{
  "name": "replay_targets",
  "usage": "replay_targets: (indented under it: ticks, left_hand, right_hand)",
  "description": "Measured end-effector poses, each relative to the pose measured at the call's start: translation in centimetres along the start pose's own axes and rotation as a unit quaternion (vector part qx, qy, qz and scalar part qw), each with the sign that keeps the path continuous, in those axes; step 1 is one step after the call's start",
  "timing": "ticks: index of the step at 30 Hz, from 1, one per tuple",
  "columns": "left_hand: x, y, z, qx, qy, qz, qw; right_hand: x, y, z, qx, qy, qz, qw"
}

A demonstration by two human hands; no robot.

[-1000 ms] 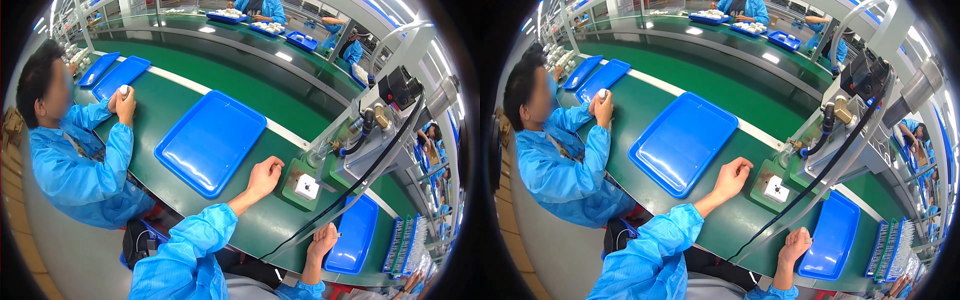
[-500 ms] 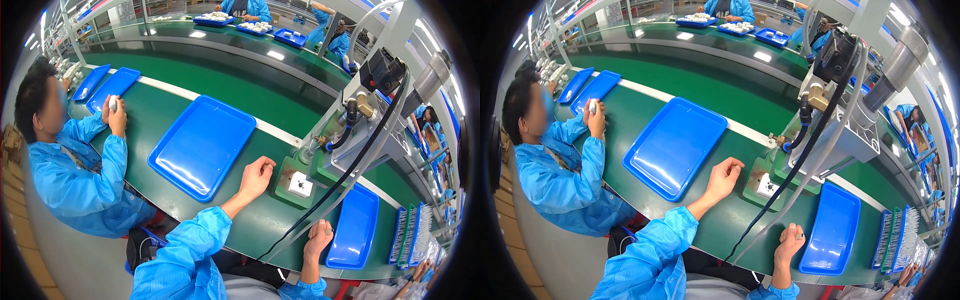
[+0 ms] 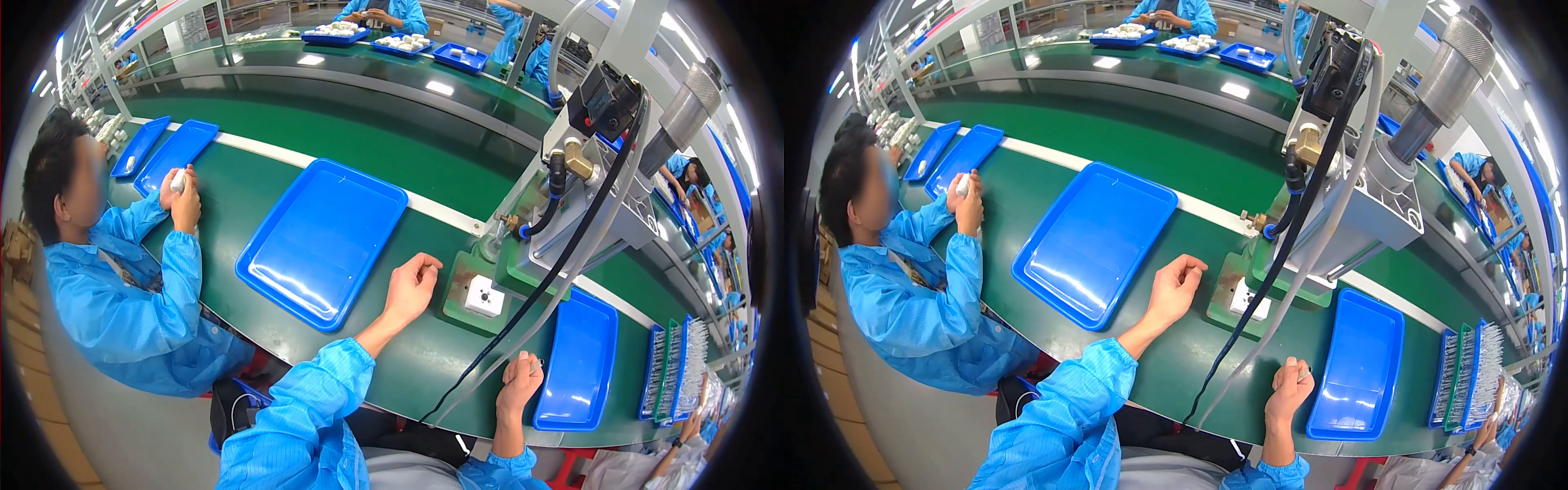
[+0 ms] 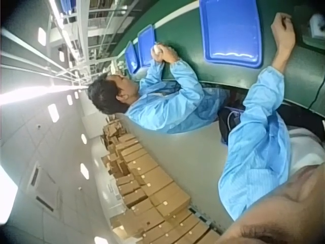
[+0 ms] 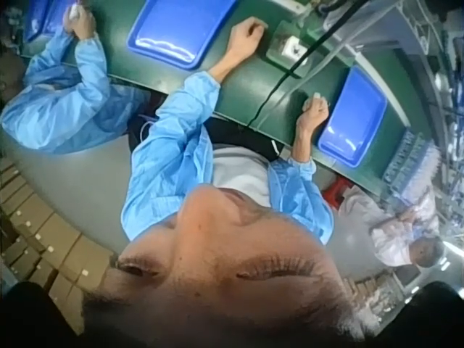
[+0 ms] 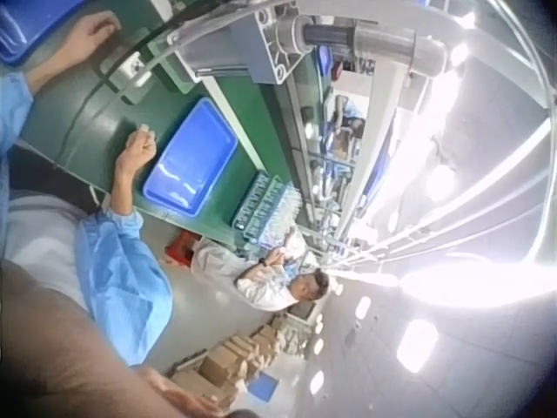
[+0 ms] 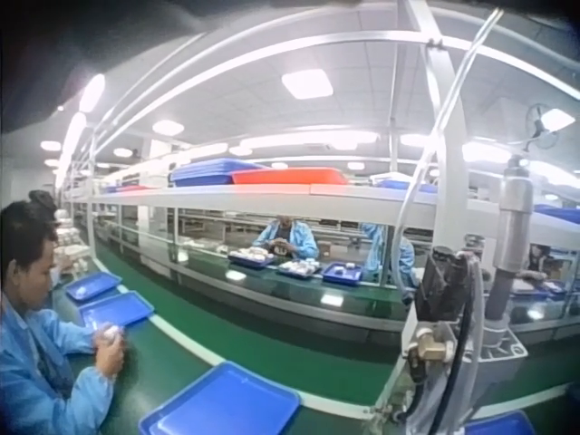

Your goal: The person assembles small white plastic components using a manual press and a hand tool on a factory assembly line, then inspects the assembled components.

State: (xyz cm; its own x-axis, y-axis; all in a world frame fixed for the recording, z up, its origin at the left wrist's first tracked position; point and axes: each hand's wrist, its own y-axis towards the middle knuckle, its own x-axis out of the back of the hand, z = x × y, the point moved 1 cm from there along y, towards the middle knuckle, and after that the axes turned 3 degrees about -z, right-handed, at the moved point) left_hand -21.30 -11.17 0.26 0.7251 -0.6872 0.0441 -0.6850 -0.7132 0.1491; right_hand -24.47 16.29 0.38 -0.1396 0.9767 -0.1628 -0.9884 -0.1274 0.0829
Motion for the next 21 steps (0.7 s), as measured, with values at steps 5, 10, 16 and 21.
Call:
replay_targets:
  ticks: [5,10,16,21]
  left_hand:
    - [-0.2,-0.1,-0.1,-0.008,-0.015,-0.007,1.000]
    - [0.6,-0.7,-2.1,-0.030,-0.070,-0.012,0.997]
    - [4.4,-4.8,-11.6,-0.240,-0.298,-0.067,0.922]
    - [5.0,-11.3,-22.1,-0.334,-0.464,0.275,0.773]
  right_hand:
    - [0.1,0.1,0.1,-0.003,-0.005,-0.001,1.000]
    - [-0.1,0.1,0.1,0.001,-0.017,-0.003,1.000]
    - [-0.4,0.0,-0.4,0.001,-0.026,-0.018,1.000]
    - [0.2,0.2,-0.5,-0.011,-0.017,-0.021,1.000]
